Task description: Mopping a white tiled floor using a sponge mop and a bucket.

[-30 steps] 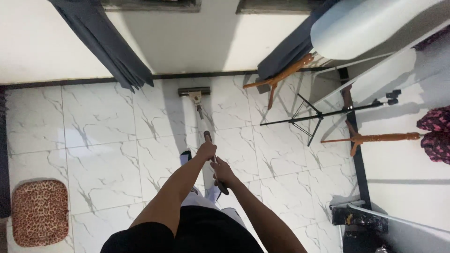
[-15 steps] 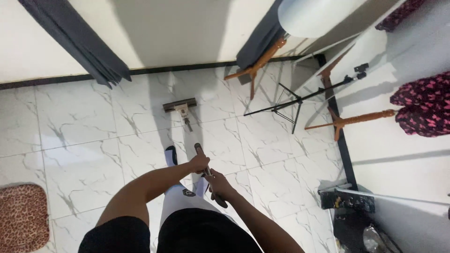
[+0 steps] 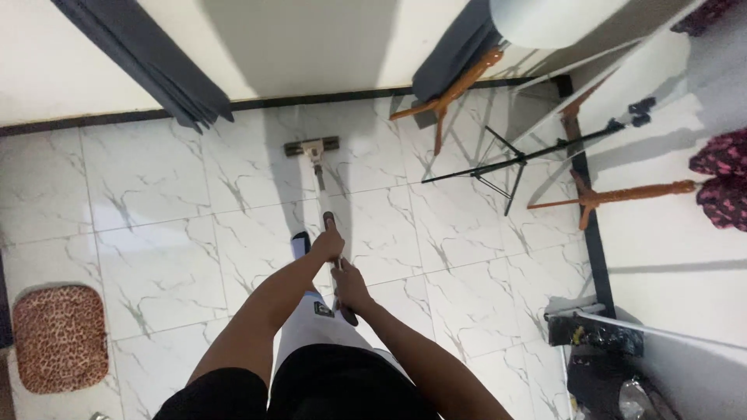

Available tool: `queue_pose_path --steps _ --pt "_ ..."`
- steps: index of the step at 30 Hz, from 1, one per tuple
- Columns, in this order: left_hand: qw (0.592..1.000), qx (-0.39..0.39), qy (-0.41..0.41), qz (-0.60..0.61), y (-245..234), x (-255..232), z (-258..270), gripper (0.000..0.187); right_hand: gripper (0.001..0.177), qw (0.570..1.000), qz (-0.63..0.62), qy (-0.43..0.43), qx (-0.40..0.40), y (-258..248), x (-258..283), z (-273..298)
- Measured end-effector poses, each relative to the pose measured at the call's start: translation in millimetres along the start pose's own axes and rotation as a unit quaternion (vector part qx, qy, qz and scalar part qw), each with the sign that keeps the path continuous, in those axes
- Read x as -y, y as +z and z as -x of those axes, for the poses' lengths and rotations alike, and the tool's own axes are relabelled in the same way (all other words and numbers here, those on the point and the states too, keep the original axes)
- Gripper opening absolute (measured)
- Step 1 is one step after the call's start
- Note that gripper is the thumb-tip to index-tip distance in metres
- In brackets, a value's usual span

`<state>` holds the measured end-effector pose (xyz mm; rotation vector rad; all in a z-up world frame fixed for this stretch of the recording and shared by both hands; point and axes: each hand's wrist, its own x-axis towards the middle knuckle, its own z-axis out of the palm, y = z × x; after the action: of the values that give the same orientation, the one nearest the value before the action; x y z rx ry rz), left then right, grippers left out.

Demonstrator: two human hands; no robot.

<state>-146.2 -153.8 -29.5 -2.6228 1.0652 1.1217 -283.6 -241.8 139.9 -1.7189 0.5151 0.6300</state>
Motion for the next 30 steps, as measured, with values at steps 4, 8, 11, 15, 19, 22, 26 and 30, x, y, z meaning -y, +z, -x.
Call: queue_pose_path --steps 4,8,11,15,19,22,26,30 --pt "0.952 -0.08 -0.128 0.266 -43 35 7 0.068 0.035 0.924 0.204 -0.321 -0.044 16 -19 -66" --pt "0.897 -0.088 -0.192 0.387 -60 73 -45 0.087 0.033 0.999 -0.025 -0.027 -0.02 8 88 -74" --pt "0.875 -0.104 -0.211 0.423 -99 96 -45 0.083 0.036 0.998 -0.058 0.036 -0.014 0 137 -94" --pt "0.862 -0.135 -0.195 0.447 -111 114 -73 0.088 0.035 0.995 -0.064 0.071 -0.008 -11 162 -115" --pt "0.861 -0.109 -0.195 0.456 -98 105 -73 0.091 0.033 0.995 0.072 -0.066 0.002 -13 111 -127" --pt "0.853 -0.125 -0.188 0.47 -79 78 -54 0.091 0.03 0.949 0.22 -0.225 -0.022 -14 42 -131" --pt "0.838 -0.162 -0.201 0.48 -41 32 -44 0.089 0.038 0.999 0.034 0.008 -0.023 -22 80 -54" --pt "0.977 -0.186 -0.016 0.102 -3 -21 -39 0.036 0.041 0.999 -0.029 0.016 -0.009 -44 50 3"
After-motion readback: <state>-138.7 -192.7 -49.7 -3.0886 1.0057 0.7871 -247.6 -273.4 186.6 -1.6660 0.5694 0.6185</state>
